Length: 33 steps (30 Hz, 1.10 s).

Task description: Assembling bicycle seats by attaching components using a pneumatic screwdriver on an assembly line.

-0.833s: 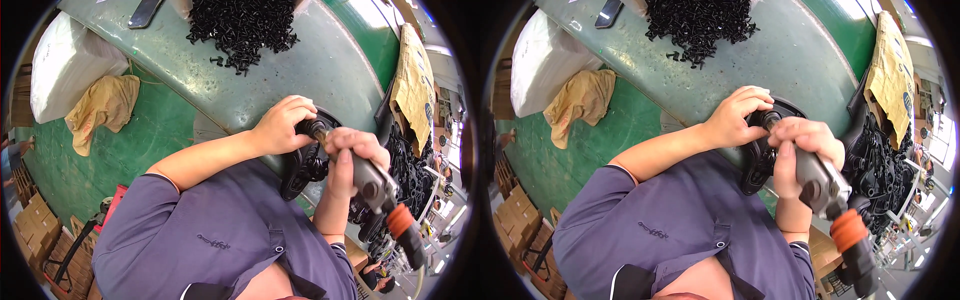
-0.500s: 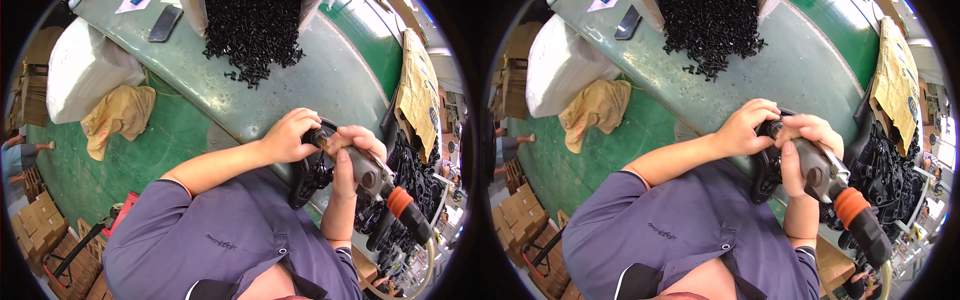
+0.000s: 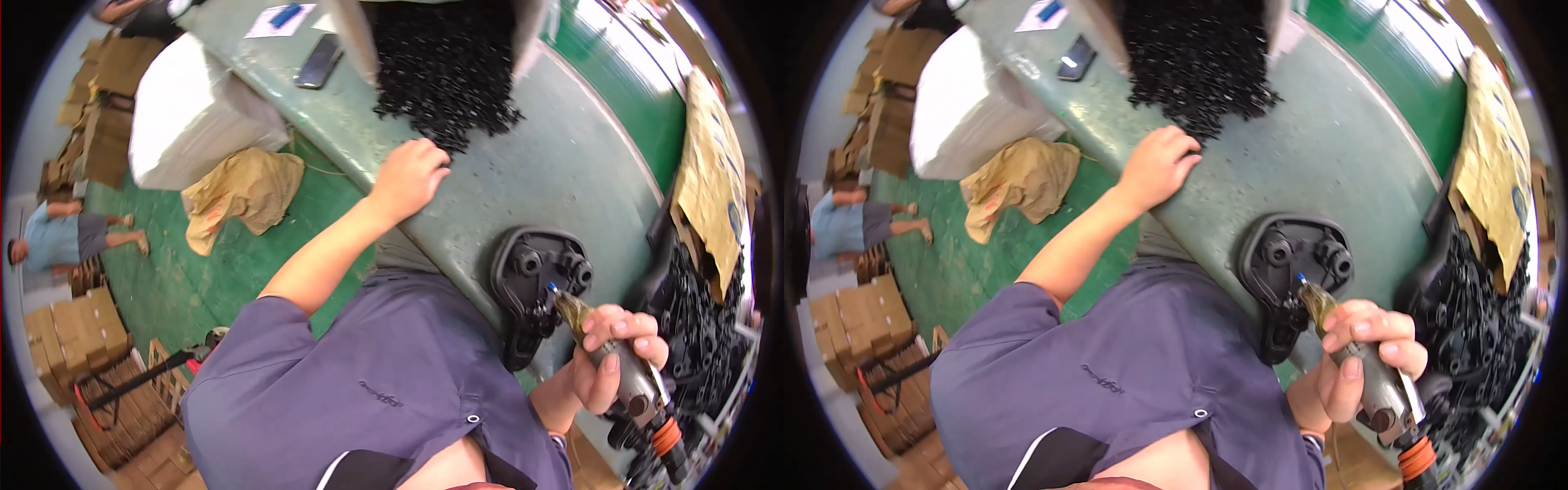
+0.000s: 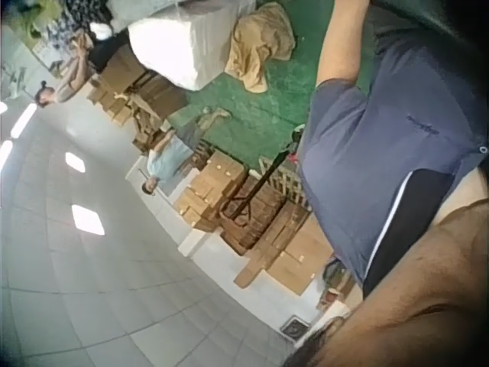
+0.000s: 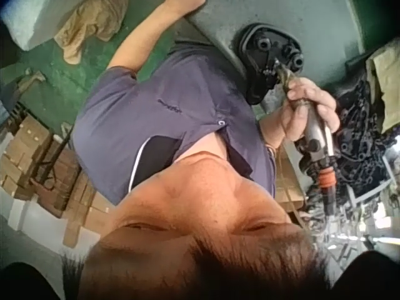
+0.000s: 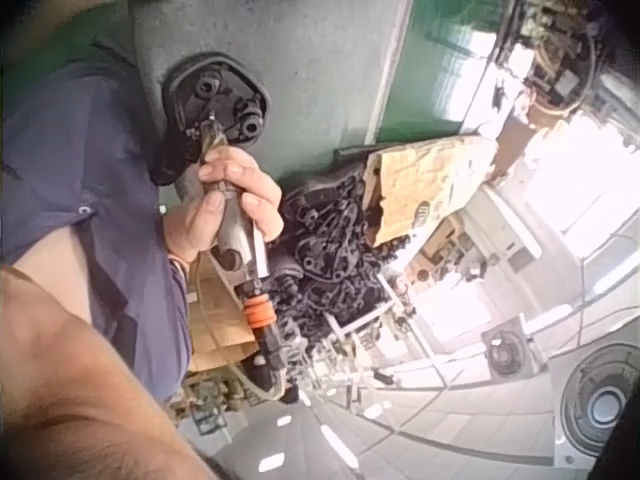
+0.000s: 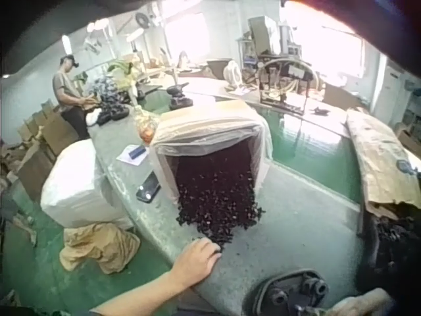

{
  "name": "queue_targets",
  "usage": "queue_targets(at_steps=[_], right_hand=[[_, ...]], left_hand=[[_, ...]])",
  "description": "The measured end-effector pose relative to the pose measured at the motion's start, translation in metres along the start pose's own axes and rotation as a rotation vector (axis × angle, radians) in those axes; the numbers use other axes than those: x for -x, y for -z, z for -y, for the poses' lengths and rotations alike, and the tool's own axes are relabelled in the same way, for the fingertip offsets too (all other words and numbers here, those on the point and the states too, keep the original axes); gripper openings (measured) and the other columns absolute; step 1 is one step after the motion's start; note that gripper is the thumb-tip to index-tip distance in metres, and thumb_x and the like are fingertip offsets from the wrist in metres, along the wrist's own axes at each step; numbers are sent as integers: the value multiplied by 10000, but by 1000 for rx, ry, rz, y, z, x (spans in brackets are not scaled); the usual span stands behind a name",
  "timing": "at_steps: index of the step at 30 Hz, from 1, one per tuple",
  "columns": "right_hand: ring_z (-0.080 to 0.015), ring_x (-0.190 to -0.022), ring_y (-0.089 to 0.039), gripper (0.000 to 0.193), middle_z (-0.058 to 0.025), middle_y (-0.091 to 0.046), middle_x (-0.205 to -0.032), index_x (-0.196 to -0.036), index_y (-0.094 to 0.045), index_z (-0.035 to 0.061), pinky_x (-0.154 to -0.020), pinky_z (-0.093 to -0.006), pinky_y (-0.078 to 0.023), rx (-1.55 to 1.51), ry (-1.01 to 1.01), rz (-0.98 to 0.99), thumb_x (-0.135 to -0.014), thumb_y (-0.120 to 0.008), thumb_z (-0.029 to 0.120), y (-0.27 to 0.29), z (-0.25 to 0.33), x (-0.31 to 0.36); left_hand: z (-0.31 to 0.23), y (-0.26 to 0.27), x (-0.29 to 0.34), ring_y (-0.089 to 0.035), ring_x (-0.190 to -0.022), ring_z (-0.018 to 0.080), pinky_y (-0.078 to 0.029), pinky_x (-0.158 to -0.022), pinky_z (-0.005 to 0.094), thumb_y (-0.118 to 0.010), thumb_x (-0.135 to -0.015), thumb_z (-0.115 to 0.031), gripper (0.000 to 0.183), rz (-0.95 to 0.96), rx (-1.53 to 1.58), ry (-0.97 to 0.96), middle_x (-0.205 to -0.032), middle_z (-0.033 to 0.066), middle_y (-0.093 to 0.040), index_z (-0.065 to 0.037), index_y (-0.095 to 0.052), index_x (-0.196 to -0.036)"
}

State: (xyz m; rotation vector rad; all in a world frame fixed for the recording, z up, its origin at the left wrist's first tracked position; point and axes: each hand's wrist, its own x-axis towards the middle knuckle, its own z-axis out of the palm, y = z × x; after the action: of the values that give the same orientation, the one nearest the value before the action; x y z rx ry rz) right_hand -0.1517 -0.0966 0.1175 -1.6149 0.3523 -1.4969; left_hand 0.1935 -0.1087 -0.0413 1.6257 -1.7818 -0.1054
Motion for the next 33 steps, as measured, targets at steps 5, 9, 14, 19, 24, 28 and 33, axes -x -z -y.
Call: queue_targets(at_steps=[5, 9, 14, 19, 24, 28, 33], right_hand=[[-198, -692, -627, 342, -141, -567, -1074, -1211, -472, 80, -661, -393, -556, 29, 56, -26, -896, -603, 61, 3, 19, 1], [-207, -689, -679, 324, -112, -594, -1015, -1148, -488, 76, -607, -357, -598, -179, 148, -84, -893, -681, 29, -4, 32, -5], [-253, -738, -710, 372, -165, -646, -1042, -1143, -490, 49, -652, -405, -646, -278, 182, -19, -871, -714, -70, -2, 42, -6], [-272, -755, -715, 375, -185, -652, -1028, -1138, -485, 54, -659, -429, -639, -223, 164, -37, -861, -703, -74, 12, 53, 9], [-272, -769, -721, 410, -189, -654, -1053, -1166, -477, 56, -669, -437, -633, -184, 159, -90, -850, -696, -83, 24, 57, 16], [-197, -682, -687, 351, -137, -608, -1060, -1188, -482, 65, -656, -365, -615, -7, 200, -44, -889, -653, -4, 39, 62, 13], [-207, -759, -611, 338, -151, -578, -1098, -1252, -481, 95, -750, -430, -542, 132, 4, -236, -950, -621, 32, 41, 56, 9]], left_hand=[[-44, 8, -9, -693, -949, 265, -564, -842, 369, -741, -912, -21, 64, -29, 363, 103, -1015, 123, -693, -28, -679, -926], [-142, 15, 0, -720, -955, 174, -599, -830, 323, -706, -1011, -55, 75, 379, 1658, 456, -1111, 117, -740, -21, -667, -1066], [-181, 10, 7, -711, -819, 157, -601, -737, 298, -690, -1028, -52, 140, 755, 2072, 611, -975, 106, -733, 18, -753, -1133], [-189, -3, -6, -712, -797, 165, -599, -723, 292, -710, -998, -1, 123, 794, 1806, 401, -954, 121, -712, 49, -757, -1100], [-196, -3, -17, -705, -753, 133, -586, -651, 280, -725, -1007, -58, 122, 1138, 1750, 699, -1024, 155, -734, 21, -770, -1087], [-198, -16, -75, -707, -1020, 286, -586, -876, 407, -867, -877, -209, 386, 610, 909, -655, -1157, 153, -715, -11, -725, -1177], [-175, -53, -129, -612, -1198, 390, -521, -1028, 449, -933, -706, -239, 635, 735, 341, -672, -1323, 142, -596, -58, -607, -1220]])
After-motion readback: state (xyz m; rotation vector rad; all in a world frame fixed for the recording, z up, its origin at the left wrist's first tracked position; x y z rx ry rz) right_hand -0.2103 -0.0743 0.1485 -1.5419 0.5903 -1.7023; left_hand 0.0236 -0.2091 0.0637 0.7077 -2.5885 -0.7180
